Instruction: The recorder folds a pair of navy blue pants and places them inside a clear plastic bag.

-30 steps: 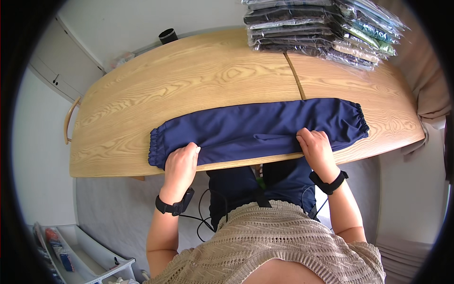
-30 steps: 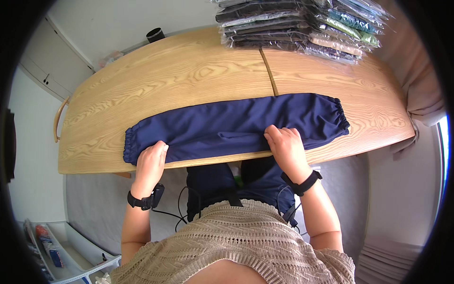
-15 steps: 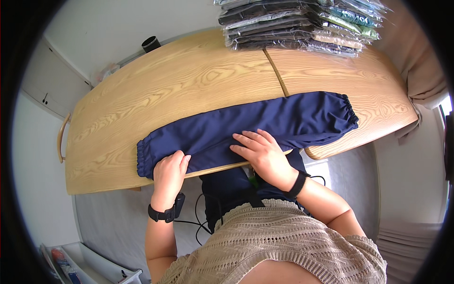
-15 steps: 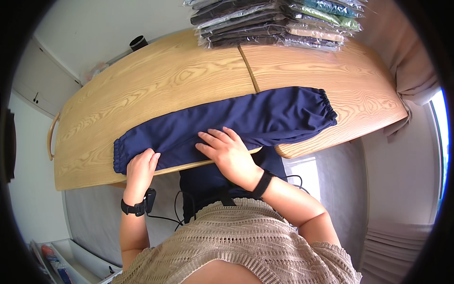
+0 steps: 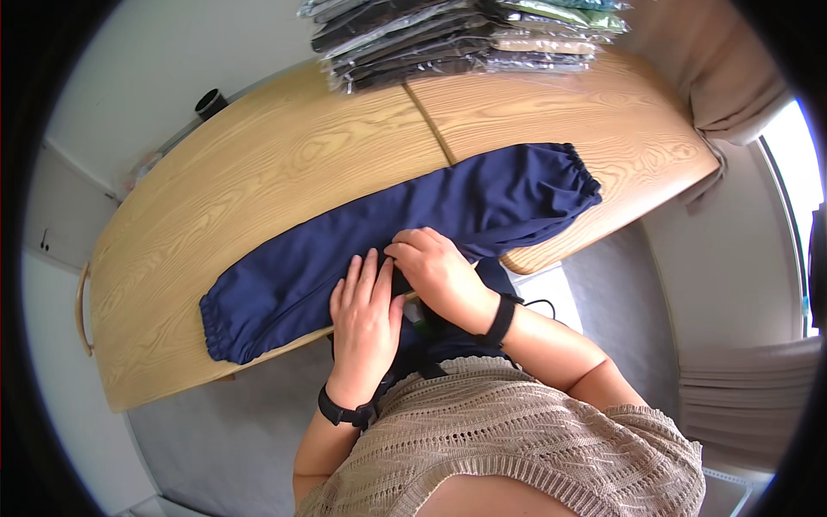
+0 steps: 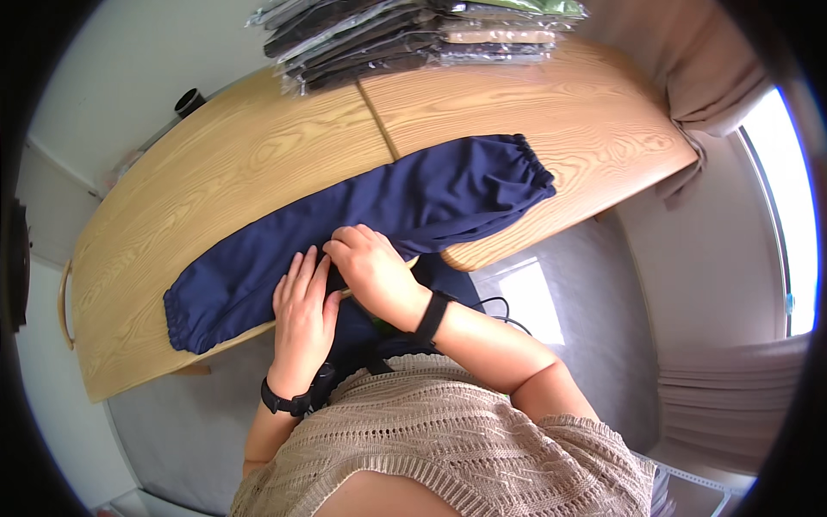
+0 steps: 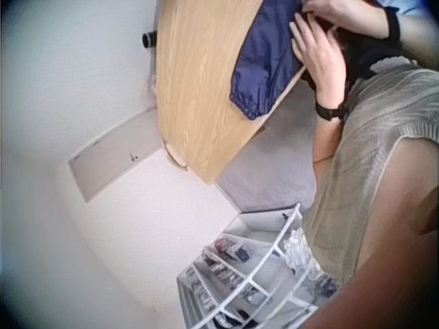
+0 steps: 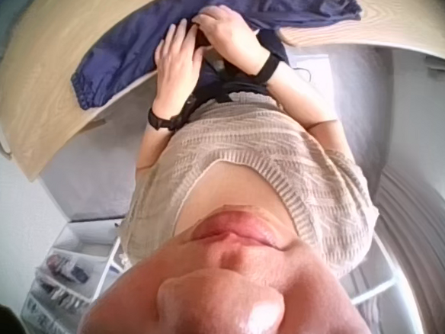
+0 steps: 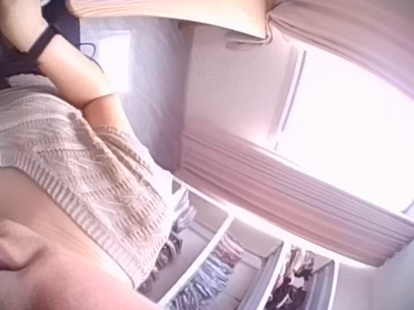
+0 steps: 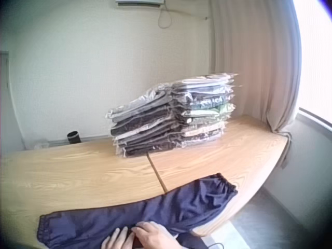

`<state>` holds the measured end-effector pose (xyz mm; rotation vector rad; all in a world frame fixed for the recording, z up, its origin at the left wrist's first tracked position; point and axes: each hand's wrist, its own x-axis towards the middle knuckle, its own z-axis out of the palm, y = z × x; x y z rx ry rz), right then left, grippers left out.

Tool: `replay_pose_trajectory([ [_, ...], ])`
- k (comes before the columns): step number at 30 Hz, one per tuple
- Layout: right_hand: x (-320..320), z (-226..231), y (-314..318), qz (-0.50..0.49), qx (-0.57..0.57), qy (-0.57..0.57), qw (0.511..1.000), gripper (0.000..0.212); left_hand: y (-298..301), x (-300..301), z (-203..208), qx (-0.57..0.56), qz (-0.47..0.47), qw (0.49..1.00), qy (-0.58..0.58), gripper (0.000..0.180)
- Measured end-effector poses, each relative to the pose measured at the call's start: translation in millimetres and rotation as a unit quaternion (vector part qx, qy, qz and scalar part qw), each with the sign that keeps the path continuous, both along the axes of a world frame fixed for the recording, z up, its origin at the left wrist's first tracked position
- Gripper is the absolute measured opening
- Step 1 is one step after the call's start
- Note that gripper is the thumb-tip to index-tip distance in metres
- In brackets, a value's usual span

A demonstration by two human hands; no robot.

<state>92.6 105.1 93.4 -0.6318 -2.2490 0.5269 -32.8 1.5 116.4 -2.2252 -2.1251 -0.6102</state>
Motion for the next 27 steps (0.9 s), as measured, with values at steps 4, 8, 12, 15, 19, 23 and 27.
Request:
replay_pose_trajectory([
  [4, 54, 19, -1, -0.050, 0.078, -0.048, 0.995, 0.038, 4, 1, -6, -0.012, 0.003, 1.000, 0.000, 0.047],
  [8, 105, 17, 15, -0.138, 0.060, -0.117, 0.982, 0.041, 2, 1, -7, -0.015, 0.003, 1.000, 0.004, 0.050],
  [12, 143, 24, 43, -0.159, 0.063, -0.163, 0.972, 0.029, 2, 1, -9, -0.019, 0.004, 1.000, 0.011, 0.051],
  [15, 172, 13, 69, -0.185, 0.055, -0.137, 0.972, 0.015, 4, 2, -7, -0.023, 0.002, 1.000, 0.020, 0.055],
  [19, 214, 16, 93, -0.374, 0.007, -0.085, 0.924, 0.013, 0, 2, -7, -0.034, -0.002, 0.999, 0.038, 0.058],
  [23, 234, 13, 111, -0.465, -0.039, -0.101, 0.879, 0.037, 0, 1, -8, -0.032, -0.016, 0.999, 0.040, 0.059],
  [27, 232, 21, 124, -0.417, -0.223, -0.158, 0.867, 0.052, -2, 2, -6, -0.039, -0.014, 0.998, 0.037, 0.061],
])
